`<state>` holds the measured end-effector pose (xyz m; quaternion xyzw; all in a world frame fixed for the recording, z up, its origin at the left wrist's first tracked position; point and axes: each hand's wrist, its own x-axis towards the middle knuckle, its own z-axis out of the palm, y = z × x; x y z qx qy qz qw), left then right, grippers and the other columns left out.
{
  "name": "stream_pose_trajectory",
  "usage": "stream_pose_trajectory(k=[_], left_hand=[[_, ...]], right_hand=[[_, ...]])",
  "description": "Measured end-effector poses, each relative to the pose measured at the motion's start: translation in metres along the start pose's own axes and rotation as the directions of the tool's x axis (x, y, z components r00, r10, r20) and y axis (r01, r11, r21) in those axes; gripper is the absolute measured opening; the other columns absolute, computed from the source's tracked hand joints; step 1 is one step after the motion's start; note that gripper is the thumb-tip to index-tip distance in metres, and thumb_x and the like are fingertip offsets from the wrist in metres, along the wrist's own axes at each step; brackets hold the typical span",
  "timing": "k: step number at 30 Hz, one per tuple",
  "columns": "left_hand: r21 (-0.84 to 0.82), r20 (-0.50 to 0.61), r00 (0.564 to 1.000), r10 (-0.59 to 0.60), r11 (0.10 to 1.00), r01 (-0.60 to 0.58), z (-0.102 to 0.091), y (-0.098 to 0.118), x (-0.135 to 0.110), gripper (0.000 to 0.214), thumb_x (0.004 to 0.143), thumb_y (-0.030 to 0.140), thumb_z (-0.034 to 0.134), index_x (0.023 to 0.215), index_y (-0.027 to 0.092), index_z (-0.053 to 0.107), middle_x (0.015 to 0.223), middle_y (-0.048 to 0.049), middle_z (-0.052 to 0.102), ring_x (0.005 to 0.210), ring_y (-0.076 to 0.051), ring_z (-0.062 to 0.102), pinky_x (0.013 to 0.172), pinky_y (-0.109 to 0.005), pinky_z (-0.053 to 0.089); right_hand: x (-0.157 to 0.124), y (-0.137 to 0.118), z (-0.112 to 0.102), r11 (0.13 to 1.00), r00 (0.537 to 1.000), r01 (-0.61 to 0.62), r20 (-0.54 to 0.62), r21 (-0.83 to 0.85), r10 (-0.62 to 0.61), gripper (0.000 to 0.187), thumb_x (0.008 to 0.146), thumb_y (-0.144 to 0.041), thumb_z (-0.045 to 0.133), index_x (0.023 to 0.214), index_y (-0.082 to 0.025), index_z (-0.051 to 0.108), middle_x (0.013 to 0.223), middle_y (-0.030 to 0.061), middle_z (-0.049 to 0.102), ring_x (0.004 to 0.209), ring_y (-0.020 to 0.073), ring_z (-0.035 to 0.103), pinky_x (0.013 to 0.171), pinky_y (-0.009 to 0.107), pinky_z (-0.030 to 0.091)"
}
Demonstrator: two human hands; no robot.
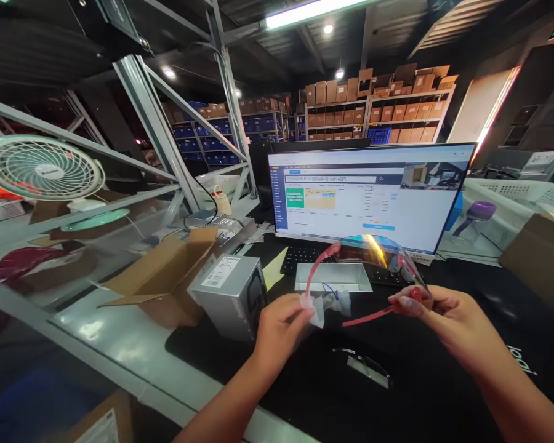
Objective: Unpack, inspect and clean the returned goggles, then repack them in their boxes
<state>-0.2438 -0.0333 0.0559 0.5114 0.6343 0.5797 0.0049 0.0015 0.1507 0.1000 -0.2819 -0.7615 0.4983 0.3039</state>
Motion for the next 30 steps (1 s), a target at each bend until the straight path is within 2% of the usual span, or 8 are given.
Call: stream_pose_trajectory(k=[3, 8, 11, 15, 19, 24, 27, 30], left_hand=[[-0.05, -0.002, 0.998, -0.068, 0.996, 0.068, 0.0, 0.004, 0.0, 0.014, 0.085, 0.024, 0.069, 0.087, 0.025, 0.082, 0.096, -0.0038, 0.08, 0.093, -0.022, 0.074, 0.086, -0.032, 0.057], [-0.138, -0.01, 0.99, -0.142, 0.981, 0.139, -0.003, 0.013, 0.003, 0.012, 0.084, 0.027, 0.069, 0.081, 0.021, 0.078, 0.079, -0.003, 0.076, 0.057, -0.015, 0.065, 0.056, -0.026, 0.054], [-0.152, -0.064, 0.99, -0.128, 0.981, 0.117, -0.007, 0.018, 0.003, 0.011, 0.085, 0.026, 0.068, 0.078, 0.02, 0.074, 0.082, -0.0037, 0.074, 0.058, -0.014, 0.063, 0.057, -0.026, 0.052], [-0.103, -0.121, 0.993, -0.008, 0.995, -0.004, -0.011, 0.023, -0.003, 0.009, 0.087, 0.026, 0.067, 0.083, 0.022, 0.074, 0.085, -0.0044, 0.073, 0.077, -0.018, 0.067, 0.069, -0.027, 0.054], [0.009, -0.117, 0.983, 0.143, 0.99, -0.143, -0.01, 0.029, -0.01, 0.008, 0.093, 0.023, 0.063, 0.087, 0.022, 0.069, 0.089, -0.0037, 0.07, 0.084, -0.018, 0.066, 0.075, -0.027, 0.052], [0.093, -0.104, 0.947, 0.304, 0.951, -0.295, -0.006, 0.034, -0.013, 0.011, 0.098, 0.015, 0.051, 0.095, 0.023, 0.058, 0.09, -0.0018, 0.063, 0.085, -0.016, 0.06, 0.078, -0.027, 0.049], [0.057, -0.078, 0.945, 0.318, 0.948, -0.314, -0.005, 0.036, -0.019, 0.011, 0.1, 0.017, 0.046, 0.093, 0.022, 0.053, 0.086, -0.0016, 0.056, 0.081, -0.016, 0.055, 0.074, -0.027, 0.048], [-0.059, -0.108, 0.931, 0.35, 0.932, -0.357, -0.005, 0.036, -0.029, 0.009, 0.102, 0.022, 0.045, 0.094, 0.023, 0.051, 0.09, -0.003, 0.054, 0.081, -0.016, 0.055, 0.072, -0.028, 0.05]], right_hand=[[-0.004, -0.006, 0.0, 0.988, 0.998, 0.064, -0.003, -0.14, -0.066, 0.037, 0.082, -0.058, 0.073, 0.083, -0.021, 0.078, 0.083, 0.0042, 0.077, 0.079, 0.0249, 0.071, 0.065, 0.028, 0.054], [-0.015, -0.02, 0.001, 0.923, 0.976, 0.196, 0.156, -0.331, -0.152, 0.032, 0.089, -0.048, 0.064, 0.072, -0.022, 0.07, 0.07, 0.0006, 0.069, 0.066, 0.019, 0.063, 0.057, 0.025, 0.046], [-0.023, -0.023, 0.001, 0.879, 0.953, 0.257, 0.254, -0.402, -0.163, 0.019, 0.088, -0.034, 0.06, 0.076, -0.025, 0.07, 0.069, -0.0018, 0.069, 0.064, 0.018, 0.063, 0.057, 0.024, 0.046], [-0.031, -0.027, 0.002, 0.83, 0.935, 0.31, 0.305, -0.463, -0.18, 0.016, 0.086, -0.028, 0.059, 0.079, -0.029, 0.073, 0.073, -0.0021, 0.073, 0.063, 0.0184, 0.067, 0.055, 0.025, 0.048], [-0.035, -0.033, 0.005, 0.793, 0.943, 0.32, 0.255, -0.519, -0.214, 0.016, 0.086, -0.027, 0.06, 0.078, -0.03, 0.074, 0.075, -0.0012, 0.074, 0.064, 0.0188, 0.069, 0.055, 0.025, 0.049], [-0.038, -0.037, 0.007, 0.759, 0.939, 0.344, 0.201, -0.553, -0.279, 0.02, 0.086, -0.026, 0.056, 0.083, -0.03, 0.076, 0.083, -0.0012, 0.077, 0.07, 0.0189, 0.071, 0.06, 0.026, 0.052], [-0.038, -0.039, 0.009, 0.793, 0.939, 0.343, 0.17, -0.503, -0.298, 0.023, 0.087, -0.024, 0.053, 0.081, -0.03, 0.075, 0.083, -0.0026, 0.076, 0.069, 0.0172, 0.07, 0.062, 0.026, 0.052], [-0.036, -0.043, 0.013, 0.867, 0.948, 0.31, 0.197, -0.391, -0.251, 0.023, 0.089, -0.024, 0.054, 0.078, -0.028, 0.075, 0.08, -0.0018, 0.076, 0.07, 0.017, 0.069, 0.064, 0.025, 0.053]])
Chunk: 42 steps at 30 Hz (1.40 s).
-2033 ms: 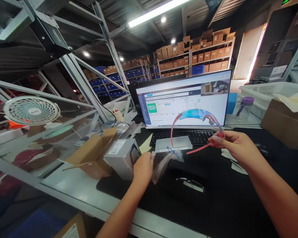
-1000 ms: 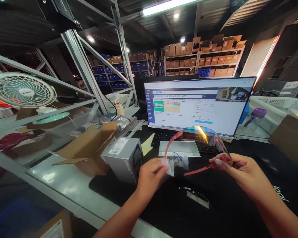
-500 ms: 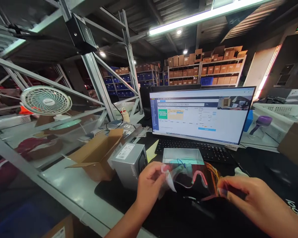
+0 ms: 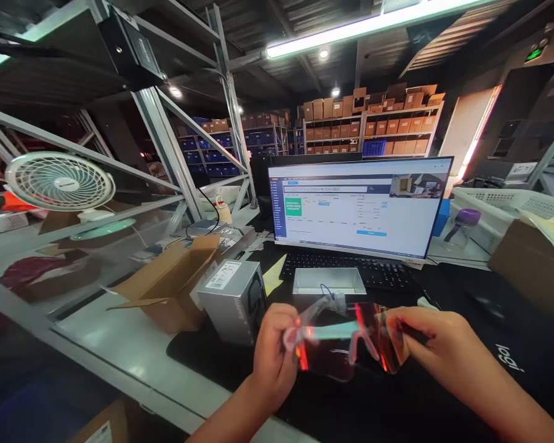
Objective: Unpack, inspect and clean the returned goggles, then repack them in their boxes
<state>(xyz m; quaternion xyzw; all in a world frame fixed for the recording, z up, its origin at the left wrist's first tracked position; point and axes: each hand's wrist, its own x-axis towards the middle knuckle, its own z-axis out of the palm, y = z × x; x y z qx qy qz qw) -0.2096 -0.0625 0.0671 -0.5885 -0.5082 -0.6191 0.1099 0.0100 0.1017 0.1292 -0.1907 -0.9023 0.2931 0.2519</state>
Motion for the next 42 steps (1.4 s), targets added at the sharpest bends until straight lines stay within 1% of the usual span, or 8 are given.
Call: stream_pose_trajectory(k=[6, 13, 16, 20, 23, 26, 34, 42], left_hand=[[-0.091, -0.049, 0.999, 0.021, 0.996, -0.025, 0.0, 0.001, -0.002, 0.015, 0.102, 0.028, 0.051, 0.089, 0.023, 0.05, 0.091, -0.0028, 0.058, 0.08, -0.014, 0.057, 0.071, -0.024, 0.05], [-0.019, 0.013, 0.972, -0.233, 0.972, 0.234, 0.005, -0.008, 0.015, 0.012, 0.09, 0.026, 0.069, 0.094, 0.022, 0.058, 0.095, -0.0023, 0.063, 0.089, -0.015, 0.063, 0.077, -0.023, 0.052], [0.27, 0.167, 0.882, -0.44, 0.881, 0.389, 0.014, -0.017, 0.022, 0.018, 0.093, 0.029, 0.061, 0.107, 0.021, 0.053, 0.096, -0.0035, 0.066, 0.084, -0.016, 0.066, 0.077, -0.024, 0.053], [0.638, 0.357, 0.717, -0.598, 0.717, 0.281, 0.031, -0.027, 0.035, 0.013, 0.094, 0.032, 0.058, 0.087, 0.021, 0.059, 0.084, -0.0028, 0.067, 0.074, -0.018, 0.064, 0.068, -0.028, 0.048], [0.764, 0.356, 0.665, -0.656, 0.615, 0.198, 0.05, -0.031, 0.046, 0.033, 0.093, 0.046, 0.059, 0.072, 0.02, 0.063, 0.077, -0.007, 0.068, 0.076, -0.026, 0.066, 0.071, -0.034, 0.047], [0.845, 0.319, 0.641, -0.698, 0.515, 0.141, 0.071, -0.033, 0.055, 0.039, 0.089, 0.052, 0.062, 0.071, 0.017, 0.067, 0.076, -0.0121, 0.069, 0.082, -0.031, 0.069, 0.075, -0.038, 0.049], [0.881, 0.276, 0.701, -0.658, 0.465, 0.09, 0.071, -0.038, 0.068, 0.019, 0.088, 0.027, 0.056, 0.076, 0.018, 0.068, 0.079, -0.0119, 0.072, 0.076, -0.027, 0.069, 0.066, -0.032, 0.045], [0.781, 0.198, 0.944, -0.264, 0.624, 0.011, 0.023, -0.012, 0.091, 0.035, 0.101, 0.031, 0.031, 0.084, 0.019, 0.059, 0.082, -0.0082, 0.068, 0.077, -0.02, 0.064, 0.069, -0.029, 0.043]], right_hand=[[0.014, 0.004, 0.009, 0.918, 0.998, -0.066, 0.009, 0.391, 0.068, 0.011, 0.081, -0.029, 0.071, 0.074, -0.021, 0.073, 0.075, 0.0006, 0.074, 0.07, 0.0171, 0.069, 0.064, 0.024, 0.053], [0.025, 0.024, 0.013, 0.486, 0.964, -0.2, 0.083, 0.851, 0.252, 0.034, 0.06, -0.042, 0.095, 0.076, -0.019, 0.075, 0.073, 0.0024, 0.074, 0.069, 0.0173, 0.073, 0.068, 0.028, 0.062], [0.027, 0.033, 0.001, 0.518, 0.938, -0.183, -0.009, 0.836, 0.347, 0.04, 0.059, -0.047, 0.095, 0.08, -0.018, 0.077, 0.076, 0.0061, 0.077, 0.071, 0.0204, 0.076, 0.071, 0.03, 0.064], [0.025, 0.052, -0.024, 0.631, 0.828, -0.094, -0.291, 0.77, 0.48, 0.047, 0.055, -0.05, 0.096, 0.086, -0.019, 0.078, 0.076, 0.0057, 0.078, 0.074, 0.0244, 0.077, 0.073, 0.033, 0.065], [0.021, 0.064, -0.037, 0.695, 0.75, -0.092, -0.41, 0.713, 0.519, 0.045, 0.059, -0.049, 0.095, 0.089, -0.022, 0.078, 0.076, 0.0045, 0.078, 0.078, 0.0273, 0.077, 0.075, 0.038, 0.066], [0.018, 0.067, -0.039, 0.734, 0.764, -0.089, -0.427, 0.673, 0.484, 0.046, 0.061, -0.053, 0.092, 0.093, -0.022, 0.079, 0.077, 0.0046, 0.078, 0.078, 0.0269, 0.077, 0.075, 0.038, 0.066], [0.02, 0.066, -0.036, 0.854, 0.817, -0.12, -0.439, 0.507, 0.375, 0.051, 0.062, -0.061, 0.087, 0.092, -0.019, 0.081, 0.084, 0.0072, 0.079, 0.08, 0.0264, 0.076, 0.073, 0.035, 0.063], [0.013, 0.072, -0.047, 0.843, 0.684, -0.059, -0.593, 0.535, 0.425, 0.046, 0.062, -0.049, 0.09, 0.095, -0.019, 0.08, 0.082, 0.0048, 0.079, 0.074, 0.0231, 0.075, 0.068, 0.034, 0.063]])
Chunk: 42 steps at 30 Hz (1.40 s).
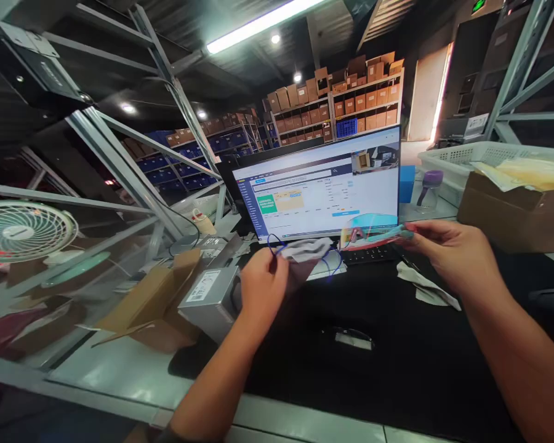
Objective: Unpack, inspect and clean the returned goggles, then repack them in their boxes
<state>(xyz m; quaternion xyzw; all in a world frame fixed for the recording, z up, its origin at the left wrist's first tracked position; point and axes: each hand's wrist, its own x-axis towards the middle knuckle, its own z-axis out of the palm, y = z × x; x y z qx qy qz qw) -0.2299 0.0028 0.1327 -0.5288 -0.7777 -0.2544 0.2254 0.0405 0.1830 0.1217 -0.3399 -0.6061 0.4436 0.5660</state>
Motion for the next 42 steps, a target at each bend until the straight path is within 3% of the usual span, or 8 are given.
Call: stream_pose_trajectory(k=[6, 13, 15, 18, 22, 27, 37, 42], left_hand=[[-0.138, 0.059, 0.943, 0.326, 0.939, -0.316, 0.017, 0.024, -0.101, 0.013, 0.082, 0.023, 0.055, 0.069, 0.022, 0.058, 0.067, -0.0019, 0.064, 0.06, -0.019, 0.059, 0.057, -0.032, 0.035], [-0.223, 0.537, 0.843, -0.014, 0.962, 0.157, 0.003, 0.004, -0.147, 0.022, 0.082, 0.028, 0.073, 0.096, 0.022, 0.058, 0.083, 0.0001, 0.064, 0.071, -0.02, 0.063, 0.063, -0.03, 0.048], [-0.299, 0.469, 0.883, 0.009, 0.943, 0.149, -0.005, -0.002, -0.152, 0.057, 0.074, 0.03, 0.083, 0.12, 0.021, 0.051, 0.106, -0.0063, 0.063, 0.086, -0.022, 0.065, 0.074, -0.034, 0.056], [-0.352, 0.256, 0.952, 0.166, 0.933, -0.068, -0.009, 0.003, -0.159, 0.091, 0.062, 0.03, 0.093, 0.135, 0.016, 0.041, 0.132, -0.0184, 0.048, 0.112, -0.03, 0.059, 0.092, -0.043, 0.058], [-0.238, 0.016, 0.937, 0.349, 0.912, -0.335, 0.005, 0.027, -0.153, 0.055, 0.071, 0.032, 0.086, 0.114, 0.015, 0.056, 0.118, -0.0161, 0.052, 0.101, -0.032, 0.06, 0.083, -0.048, 0.06], [-0.112, -0.032, 0.886, 0.462, 0.88, -0.462, 0.032, 0.038, -0.146, 0.011, 0.087, 0.005, 0.057, 0.091, 0.015, 0.06, 0.103, -0.0124, 0.063, 0.087, -0.027, 0.064, 0.069, -0.039, 0.061], [-0.401, 0.004, 0.957, 0.292, 0.877, -0.266, 0.018, 0.031, -0.143, 0.009, 0.097, 0.01, 0.052, 0.095, 0.017, 0.058, 0.098, -0.0076, 0.067, 0.09, -0.02, 0.064, 0.08, -0.032, 0.053], [-0.591, 0.081, 0.985, 0.153, 0.803, -0.076, 0.016, 0.037, -0.135, 0.013, 0.1, 0.013, 0.046, 0.092, 0.02, 0.053, 0.104, -0.006, 0.06, 0.098, -0.019, 0.059, 0.085, -0.031, 0.047]], right_hand=[[-0.008, -0.031, -0.011, 0.99, 0.989, 0.088, -0.124, 0.113, -0.074, 0.032, 0.067, -0.039, 0.091, 0.092, -0.022, 0.079, 0.08, 0.0016, 0.078, 0.076, 0.0199, 0.075, 0.081, 0.036, 0.065], [-0.031, -0.041, -0.013, 1.0, 0.999, 0.004, 0.046, 0.001, -0.004, 0.027, 0.075, -0.041, 0.087, 0.091, -0.021, 0.078, 0.078, 0.0012, 0.077, 0.073, 0.0178, 0.075, 0.071, 0.031, 0.066], [-0.048, -0.031, -0.022, 0.992, 0.99, -0.125, 0.066, 0.003, 0.125, 0.032, 0.073, -0.044, 0.088, 0.09, -0.019, 0.077, 0.077, 0.0028, 0.077, 0.071, 0.0176, 0.075, 0.069, 0.029, 0.065], [-0.081, -0.009, -0.041, 0.956, 0.956, -0.294, 0.017, 0.011, 0.293, 0.042, 0.061, -0.047, 0.094, 0.09, -0.019, 0.079, 0.078, 0.0044, 0.078, 0.069, 0.0183, 0.076, 0.067, 0.025, 0.065], [-0.129, 0.017, -0.059, 0.928, 0.918, -0.341, -0.161, 0.149, 0.364, 0.046, 0.049, -0.043, 0.098, 0.084, -0.021, 0.08, 0.077, 0.0039, 0.079, 0.066, 0.0185, 0.076, 0.068, 0.023, 0.065], [-0.18, 0.034, -0.065, 0.947, 0.89, -0.317, -0.328, 0.057, 0.318, 0.039, 0.05, -0.038, 0.098, 0.081, -0.023, 0.082, 0.07, 0.0024, 0.078, 0.058, 0.0142, 0.072, 0.058, 0.016, 0.061], [-0.227, 0.06, -0.062, 0.982, 0.981, -0.165, -0.118, -0.086, 0.155, 0.015, 0.071, -0.031, 0.085, 0.085, -0.027, 0.084, 0.086, 0.0052, 0.08, 0.076, 0.0285, 0.077, 0.062, 0.033, 0.066], [-0.226, 0.059, -0.03, 0.984, 0.961, -0.091, -0.273, -0.152, 0.046, 0.012, 0.077, -0.03, 0.081, 0.088, -0.025, 0.083, 0.09, 0.006, 0.08, 0.079, 0.0292, 0.078, 0.066, 0.037, 0.067]])
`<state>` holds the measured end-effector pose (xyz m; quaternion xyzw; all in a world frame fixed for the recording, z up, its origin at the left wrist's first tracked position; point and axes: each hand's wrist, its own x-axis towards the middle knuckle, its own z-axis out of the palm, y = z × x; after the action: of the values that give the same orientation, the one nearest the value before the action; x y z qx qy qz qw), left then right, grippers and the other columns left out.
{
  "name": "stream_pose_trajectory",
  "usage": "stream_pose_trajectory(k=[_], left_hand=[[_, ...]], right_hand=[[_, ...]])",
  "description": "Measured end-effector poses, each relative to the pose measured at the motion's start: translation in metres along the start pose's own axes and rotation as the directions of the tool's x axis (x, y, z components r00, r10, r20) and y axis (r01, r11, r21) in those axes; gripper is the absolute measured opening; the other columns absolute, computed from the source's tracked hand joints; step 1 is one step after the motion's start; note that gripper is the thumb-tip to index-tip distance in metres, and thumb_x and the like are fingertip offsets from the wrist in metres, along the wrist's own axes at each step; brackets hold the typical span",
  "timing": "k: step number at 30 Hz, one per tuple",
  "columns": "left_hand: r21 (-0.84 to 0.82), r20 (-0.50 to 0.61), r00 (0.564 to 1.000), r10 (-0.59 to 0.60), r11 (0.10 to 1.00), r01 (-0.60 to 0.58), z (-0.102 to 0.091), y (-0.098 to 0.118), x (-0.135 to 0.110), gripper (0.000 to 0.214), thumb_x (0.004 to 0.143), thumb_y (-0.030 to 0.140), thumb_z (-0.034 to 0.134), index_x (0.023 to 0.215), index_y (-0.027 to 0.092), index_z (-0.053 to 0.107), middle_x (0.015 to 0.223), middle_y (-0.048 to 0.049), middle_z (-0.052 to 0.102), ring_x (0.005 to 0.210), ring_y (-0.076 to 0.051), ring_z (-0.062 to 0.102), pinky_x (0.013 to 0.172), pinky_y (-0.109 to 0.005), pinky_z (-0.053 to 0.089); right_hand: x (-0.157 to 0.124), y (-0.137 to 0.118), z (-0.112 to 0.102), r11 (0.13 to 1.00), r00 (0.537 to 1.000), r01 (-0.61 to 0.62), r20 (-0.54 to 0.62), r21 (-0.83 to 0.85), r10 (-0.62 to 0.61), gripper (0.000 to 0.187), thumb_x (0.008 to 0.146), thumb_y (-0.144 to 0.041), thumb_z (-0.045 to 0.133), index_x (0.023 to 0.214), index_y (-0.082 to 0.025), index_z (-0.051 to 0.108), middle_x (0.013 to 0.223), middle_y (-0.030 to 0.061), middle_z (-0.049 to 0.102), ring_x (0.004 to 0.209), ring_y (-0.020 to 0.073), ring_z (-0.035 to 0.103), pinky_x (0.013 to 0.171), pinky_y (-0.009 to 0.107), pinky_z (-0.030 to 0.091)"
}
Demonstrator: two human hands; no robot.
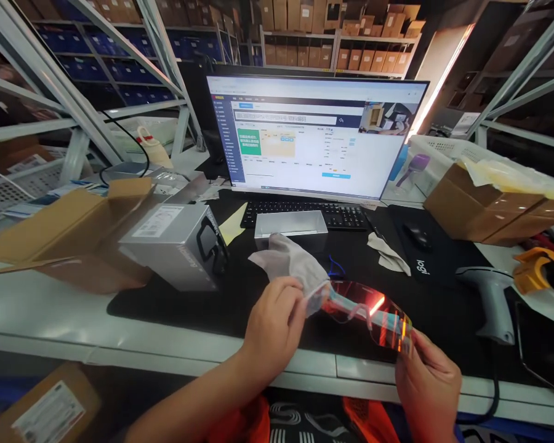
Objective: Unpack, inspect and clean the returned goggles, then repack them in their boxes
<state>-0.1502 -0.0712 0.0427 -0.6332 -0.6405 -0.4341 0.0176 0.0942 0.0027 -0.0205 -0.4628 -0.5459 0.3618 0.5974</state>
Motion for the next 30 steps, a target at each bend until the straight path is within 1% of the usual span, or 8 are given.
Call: stream_pose_trajectory(k=[4, 8, 11, 17, 20, 23, 27, 30], left_hand=[[-0.159, 0.041, 0.998, -0.053, 0.986, 0.059, 0.003, -0.002, 0.001, 0.015, 0.102, 0.014, 0.041, 0.092, 0.02, 0.052, 0.107, -0.0057, 0.055, 0.1, -0.017, 0.056, 0.088, -0.03, 0.046], [-0.235, 0.025, 0.997, -0.071, 0.969, 0.075, 0.003, -0.007, 0.001, 0.017, 0.103, 0.014, 0.039, 0.092, 0.021, 0.051, 0.106, -0.0055, 0.053, 0.1, -0.017, 0.054, 0.089, -0.031, 0.045], [-0.215, 0.03, 1.0, -0.01, 0.977, 0.016, 0.002, -0.009, -0.001, 0.016, 0.101, 0.013, 0.04, 0.094, 0.021, 0.052, 0.108, -0.0073, 0.052, 0.102, -0.019, 0.054, 0.09, -0.033, 0.046], [-0.169, 0.033, 0.998, 0.045, 0.985, -0.039, 0.004, -0.01, -0.003, 0.015, 0.099, 0.011, 0.043, 0.096, 0.021, 0.054, 0.107, -0.0076, 0.049, 0.102, -0.02, 0.053, 0.091, -0.034, 0.047], [-0.166, 0.02, 0.999, 0.026, 0.986, -0.022, 0.001, -0.01, -0.005, 0.016, 0.099, 0.011, 0.042, 0.094, 0.021, 0.054, 0.104, -0.0064, 0.048, 0.099, -0.02, 0.052, 0.089, -0.033, 0.046], [-0.172, -0.017, 1.0, 0.01, 0.985, -0.013, -0.005, -0.014, -0.008, 0.018, 0.099, 0.011, 0.041, 0.091, 0.021, 0.053, 0.103, -0.0055, 0.047, 0.099, -0.019, 0.051, 0.089, -0.032, 0.045], [-0.131, -0.093, 0.995, -0.017, 0.991, 0.004, -0.021, -0.024, 0.0, 0.018, 0.1, 0.013, 0.04, 0.09, 0.021, 0.052, 0.108, -0.0059, 0.048, 0.105, -0.019, 0.05, 0.094, -0.033, 0.042], [-0.104, 0.049, 0.999, -0.01, 0.994, 0.015, -0.036, -0.023, 0.028, 0.015, 0.101, 0.02, 0.043, 0.089, 0.021, 0.053, 0.102, -0.0047, 0.053, 0.1, -0.019, 0.053, 0.088, -0.032, 0.044]], right_hand=[[-0.005, -0.005, 0.011, 0.976, 0.976, 0.212, 0.058, -0.051, -0.209, 0.014, 0.084, -0.022, 0.073, 0.094, -0.028, 0.081, 0.095, 0.0031, 0.08, 0.083, 0.0288, 0.078, 0.07, 0.041, 0.068], [-0.001, -0.005, 0.009, 0.848, 0.824, 0.525, 0.293, -0.07, -0.486, 0.033, 0.086, -0.009, 0.066, 0.107, -0.031, 0.079, 0.105, 0.0018, 0.079, 0.086, 0.0261, 0.078, 0.072, 0.038, 0.068], [0.008, -0.006, 0.012, 0.789, 0.755, 0.606, 0.383, -0.097, -0.533, 0.034, 0.086, -0.008, 0.066, 0.108, -0.03, 0.079, 0.103, 0.0023, 0.079, 0.087, 0.0249, 0.078, 0.074, 0.036, 0.068], [0.013, -0.019, 0.036, 0.91, 0.878, 0.41, 0.297, -0.058, -0.377, 0.023, 0.085, -0.014, 0.071, 0.099, -0.03, 0.082, 0.09, 0.0012, 0.08, 0.075, 0.0225, 0.078, 0.064, 0.03, 0.068], [0.007, -0.024, 0.046, 0.896, 0.872, 0.44, 0.269, -0.065, -0.409, 0.024, 0.086, -0.013, 0.069, 0.099, -0.029, 0.081, 0.09, 0.0014, 0.08, 0.075, 0.0222, 0.078, 0.064, 0.03, 0.068], [0.008, -0.026, 0.047, 0.764, 0.739, 0.638, 0.351, -0.095, -0.574, 0.035, 0.088, -0.007, 0.064, 0.113, -0.028, 0.078, 0.1, 0.0045, 0.08, 0.084, 0.0225, 0.078, 0.074, 0.031, 0.068], [0.021, -0.027, 0.04, 0.51, 0.399, 0.859, 0.558, 0.051, -0.728, 0.055, 0.092, 0.0, 0.057, 0.144, -0.019, 0.057, 0.123, 0.0135, 0.073, 0.106, 0.0223, 0.074, 0.086, 0.029, 0.065], [0.035, -0.034, 0.035, 0.446, 0.291, 0.889, 0.623, 0.105, -0.726, 0.057, 0.095, 0.0, 0.051, 0.15, -0.014, 0.049, 0.129, 0.0171, 0.069, 0.116, 0.0238, 0.069, 0.093, 0.031, 0.063]])
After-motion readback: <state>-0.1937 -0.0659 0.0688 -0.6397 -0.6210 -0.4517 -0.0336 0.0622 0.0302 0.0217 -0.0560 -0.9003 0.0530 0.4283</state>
